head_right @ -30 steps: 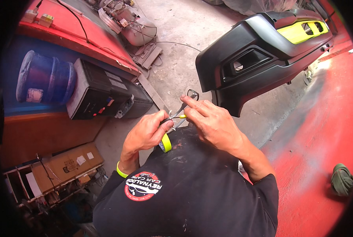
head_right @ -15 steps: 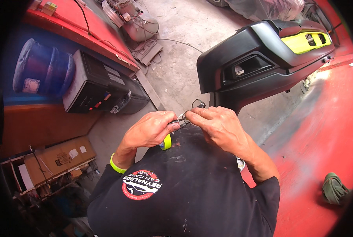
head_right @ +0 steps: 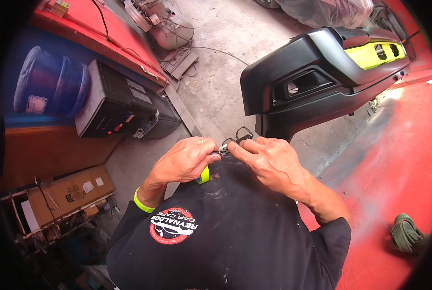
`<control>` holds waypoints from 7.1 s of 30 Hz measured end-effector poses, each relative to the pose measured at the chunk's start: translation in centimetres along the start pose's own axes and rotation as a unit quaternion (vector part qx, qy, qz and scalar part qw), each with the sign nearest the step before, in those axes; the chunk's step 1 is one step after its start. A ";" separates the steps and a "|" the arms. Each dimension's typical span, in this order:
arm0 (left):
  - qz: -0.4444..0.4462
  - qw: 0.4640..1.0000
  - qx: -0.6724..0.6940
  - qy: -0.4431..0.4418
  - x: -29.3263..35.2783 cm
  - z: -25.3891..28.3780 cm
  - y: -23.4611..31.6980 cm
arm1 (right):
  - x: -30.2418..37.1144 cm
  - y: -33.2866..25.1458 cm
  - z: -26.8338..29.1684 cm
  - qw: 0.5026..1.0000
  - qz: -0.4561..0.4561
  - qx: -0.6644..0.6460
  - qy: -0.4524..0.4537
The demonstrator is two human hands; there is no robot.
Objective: The person applies yellow masking tape to the edges of a car bumper's grille area, smoothing it down by hand and using a small yellow tool to press it into the corners, then uses a wire to secure a small component on the bumper.
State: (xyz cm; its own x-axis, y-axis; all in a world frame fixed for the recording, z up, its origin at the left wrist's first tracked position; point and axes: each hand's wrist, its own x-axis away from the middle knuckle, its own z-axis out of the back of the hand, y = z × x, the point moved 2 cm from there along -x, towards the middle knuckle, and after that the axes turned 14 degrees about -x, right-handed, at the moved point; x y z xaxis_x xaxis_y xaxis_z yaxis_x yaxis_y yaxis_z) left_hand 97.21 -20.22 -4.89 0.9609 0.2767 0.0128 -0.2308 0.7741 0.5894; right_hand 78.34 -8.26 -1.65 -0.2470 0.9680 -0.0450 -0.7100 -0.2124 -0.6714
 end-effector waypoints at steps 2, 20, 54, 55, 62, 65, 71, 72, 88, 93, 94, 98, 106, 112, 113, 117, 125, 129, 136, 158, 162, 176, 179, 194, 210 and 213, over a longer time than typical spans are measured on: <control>-0.018 1.000 0.004 0.019 0.2 -0.1 -0.1 | 0.0 -0.2 0.9 0.999 -0.014 0.043 -0.026; 0.050 0.991 0.117 0.050 0.4 0.9 0.7 | -1.2 2.1 -1.2 0.981 0.026 -0.131 0.138; -0.075 0.613 0.702 0.355 4.0 4.1 -8.0 | -1.0 2.2 -1.4 0.964 -0.067 -0.166 0.198; -0.107 0.620 0.698 0.342 5.1 4.8 -9.4 | -1.1 2.5 -1.6 0.964 -0.057 -0.155 0.209; 0.222 0.879 0.411 0.097 6.6 -1.4 -12.3 | -1.6 3.5 -1.1 0.903 -0.108 -0.254 0.329; 0.225 0.876 0.359 0.230 2.5 -2.8 -7.8 | -1.9 3.6 -1.6 0.859 -0.126 -0.355 0.345; 0.180 0.900 0.330 0.219 0.1 -1.4 -8.3 | -1.8 4.9 -4.4 0.779 -0.174 -0.491 0.348; 0.133 0.879 0.409 0.205 0.2 -0.6 -7.9 | -1.8 5.2 -5.1 0.758 -0.203 -0.513 0.349; 0.060 0.985 0.073 -0.141 1.3 4.2 0.5 | 1.9 -1.3 0.9 0.991 -0.043 -0.112 0.055; 0.022 0.986 0.041 -0.157 1.1 4.3 1.6 | 1.8 -2.4 2.3 1.000 0.004 0.003 -0.028; 0.025 0.987 0.042 -0.154 1.0 4.4 1.7 | 1.6 -2.7 2.7 0.997 0.014 0.058 -0.048; 0.025 0.986 0.023 -0.163 0.8 4.5 2.0 | 1.2 -3.0 2.6 0.995 0.029 0.079 -0.063; 0.002 0.991 0.004 -0.131 0.8 4.3 2.6 | 1.4 -2.4 1.9 0.994 0.025 0.079 -0.068; 0.015 0.989 0.040 -0.141 0.8 3.9 2.9 | 1.6 -2.4 1.9 0.993 0.022 0.081 -0.082; 0.009 0.990 0.028 -0.140 0.7 3.9 2.9 | 1.7 -2.4 1.9 0.993 0.021 0.081 -0.080; -0.014 0.988 -0.030 -0.149 0.7 3.7 2.8 | 1.8 -2.5 1.3 0.992 0.026 0.097 -0.077; 0.005 0.985 -0.037 -0.171 2.8 5.1 1.4 | 2.6 -2.4 4.8 0.979 0.001 0.202 0.032; 0.053 0.983 -0.091 -0.151 2.8 5.2 0.8 | 2.7 -4.0 7.6 0.968 0.002 -0.076 0.241; 0.104 0.994 -0.023 -0.014 3.0 4.2 1.1 | -0.6 -0.3 -2.9 0.942 0.022 -0.196 0.270; 0.230 0.958 0.087 0.144 5.6 5.1 -2.4 | -2.5 4.0 -9.2 0.972 -0.045 -0.149 0.179; 0.311 0.929 -0.050 0.194 7.0 5.8 -5.1 | -1.7 5.2 -7.8 0.941 -0.075 -0.122 0.307; 0.326 0.857 0.242 0.317 7.4 2.2 -9.7 | -2.9 9.4 -10.6 0.633 -0.229 -0.696 0.251; 0.362 0.869 0.204 0.269 5.4 -3.8 -11.3 | -2.3 9.6 -10.8 0.773 -0.179 -0.554 0.252; 0.273 0.832 0.437 0.206 -5.0 -6.2 -7.9 | -3.6 11.3 -9.5 0.893 -0.189 -0.378 0.157; 0.165 0.937 0.272 0.142 -18.7 5.2 -15.1 | -5.8 17.1 10.9 0.766 -0.090 -0.408 0.488; 0.027 0.960 0.250 0.122 -21.8 11.8 -16.1 | -10.5 14.7 13.4 0.791 -0.034 -0.347 0.502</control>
State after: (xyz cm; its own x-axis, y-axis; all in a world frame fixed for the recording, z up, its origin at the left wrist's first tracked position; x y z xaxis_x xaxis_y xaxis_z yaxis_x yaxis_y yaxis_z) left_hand 81.75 -45.42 -5.16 0.8709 0.4811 -0.1006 -0.1172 0.4021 0.9081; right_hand 61.65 -23.30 -1.15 0.6723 0.6661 -0.3230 -0.0795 -0.3688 -0.9261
